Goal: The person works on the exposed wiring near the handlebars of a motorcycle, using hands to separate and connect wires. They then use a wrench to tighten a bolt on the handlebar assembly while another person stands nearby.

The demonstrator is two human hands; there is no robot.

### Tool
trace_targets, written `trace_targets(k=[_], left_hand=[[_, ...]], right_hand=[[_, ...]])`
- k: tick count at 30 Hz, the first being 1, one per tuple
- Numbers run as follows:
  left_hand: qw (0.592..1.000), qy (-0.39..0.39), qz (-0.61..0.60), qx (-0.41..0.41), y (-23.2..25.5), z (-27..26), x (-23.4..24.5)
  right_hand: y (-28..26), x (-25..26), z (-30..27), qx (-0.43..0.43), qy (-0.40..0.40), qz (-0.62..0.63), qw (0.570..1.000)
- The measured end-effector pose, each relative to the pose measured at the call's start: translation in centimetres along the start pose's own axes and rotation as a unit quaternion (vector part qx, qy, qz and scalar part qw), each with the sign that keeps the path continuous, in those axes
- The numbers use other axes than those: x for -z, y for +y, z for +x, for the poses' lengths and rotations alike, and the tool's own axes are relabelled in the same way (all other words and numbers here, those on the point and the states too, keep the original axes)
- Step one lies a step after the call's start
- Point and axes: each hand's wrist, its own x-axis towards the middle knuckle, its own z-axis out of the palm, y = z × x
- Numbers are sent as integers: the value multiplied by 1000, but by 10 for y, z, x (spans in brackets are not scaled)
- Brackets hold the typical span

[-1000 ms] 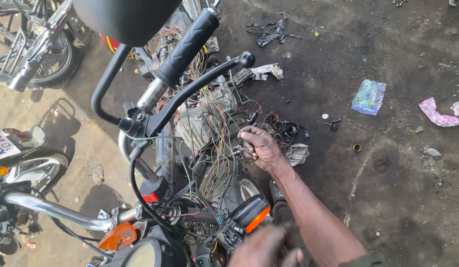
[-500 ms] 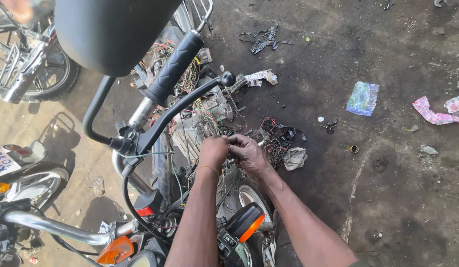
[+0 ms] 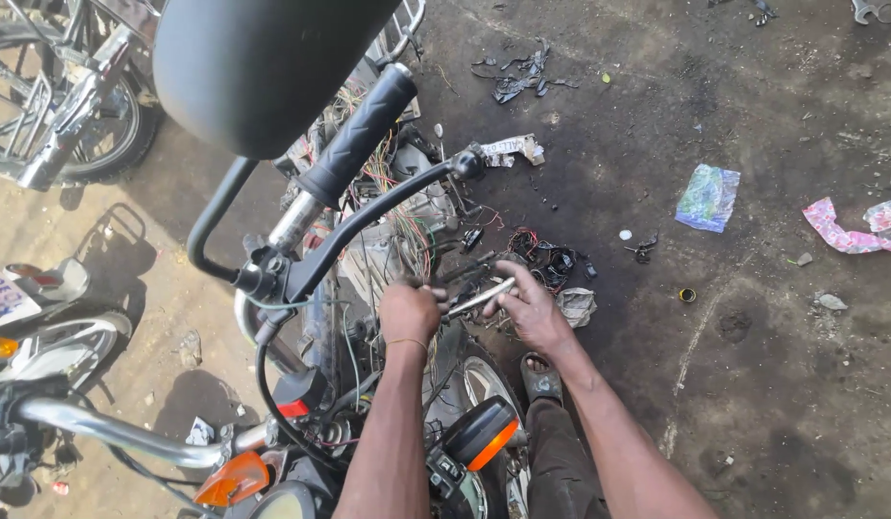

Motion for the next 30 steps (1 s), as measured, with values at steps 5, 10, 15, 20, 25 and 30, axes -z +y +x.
trace_targets(k=[5, 10, 15, 20, 25, 30], left_hand=[[998, -29, -52, 5, -32, 41, -14], [967, -22, -251, 27, -27, 19, -11], [967, -12, -254, 4, -23, 3, -6], [1000, -2, -8, -5, -25, 2, -4], [1000, 8, 27, 13, -16, -14, 4], [998, 18, 64, 4, 3, -46, 24]], right_hand=[[-25, -11, -30, -77, -3, -161, 984], [20, -16, -15, -43, -34, -185, 981], [-21, -34, -11, -13, -22, -157, 987], [-36, -46, 4, 40, -14, -157, 987], [-22, -50, 29, 81, -26, -176, 981], [-42, -48, 26, 104, -36, -215, 970]])
